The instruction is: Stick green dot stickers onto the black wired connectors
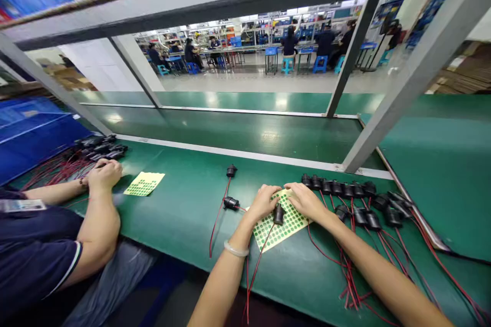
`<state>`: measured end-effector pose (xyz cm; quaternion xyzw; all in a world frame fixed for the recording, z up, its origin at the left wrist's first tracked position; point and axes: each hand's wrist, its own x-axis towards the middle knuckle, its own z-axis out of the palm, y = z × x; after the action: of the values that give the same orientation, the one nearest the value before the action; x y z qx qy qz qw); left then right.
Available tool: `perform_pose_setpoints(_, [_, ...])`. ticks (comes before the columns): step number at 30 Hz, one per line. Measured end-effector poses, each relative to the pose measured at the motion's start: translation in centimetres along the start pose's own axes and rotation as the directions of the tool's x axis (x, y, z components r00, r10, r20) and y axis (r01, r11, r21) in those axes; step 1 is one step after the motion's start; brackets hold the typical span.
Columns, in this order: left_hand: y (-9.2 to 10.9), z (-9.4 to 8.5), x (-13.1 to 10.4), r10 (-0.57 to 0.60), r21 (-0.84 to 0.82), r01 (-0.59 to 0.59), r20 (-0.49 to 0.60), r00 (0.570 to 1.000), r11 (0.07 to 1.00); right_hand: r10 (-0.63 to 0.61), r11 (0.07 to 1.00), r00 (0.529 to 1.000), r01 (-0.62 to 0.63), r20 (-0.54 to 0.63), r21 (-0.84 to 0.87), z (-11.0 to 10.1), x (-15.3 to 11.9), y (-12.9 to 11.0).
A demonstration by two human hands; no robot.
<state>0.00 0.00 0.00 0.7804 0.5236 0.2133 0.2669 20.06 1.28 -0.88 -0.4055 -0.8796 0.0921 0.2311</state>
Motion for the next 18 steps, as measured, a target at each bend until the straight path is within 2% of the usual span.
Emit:
perform_pose_setpoints(6, [0.0,0.2,0.3,-0.02,-0.03,0.02,0.007,1.0,0.999,0.004,1.0,1.0,-0.004,0.02,-0.009,1.2,-0.7,-0.3])
perform_pose_setpoints(12, [0.1,-0.2,0.2,-0.031,-0.055,0.032,0.014,0.999,0.998,0.032,0.999,0.999,-0.032,-0.004,-0.023,1.3,-0.7,-0.6])
perform_pose_setpoints(18, [0.1,-0.3,0.2,-0.033,-0.058,0.033,0.002,0.999,0.998,0.004,0.999,1.0,-0.005,-0.029,-0.044,1.4,-0.6,-0.5])
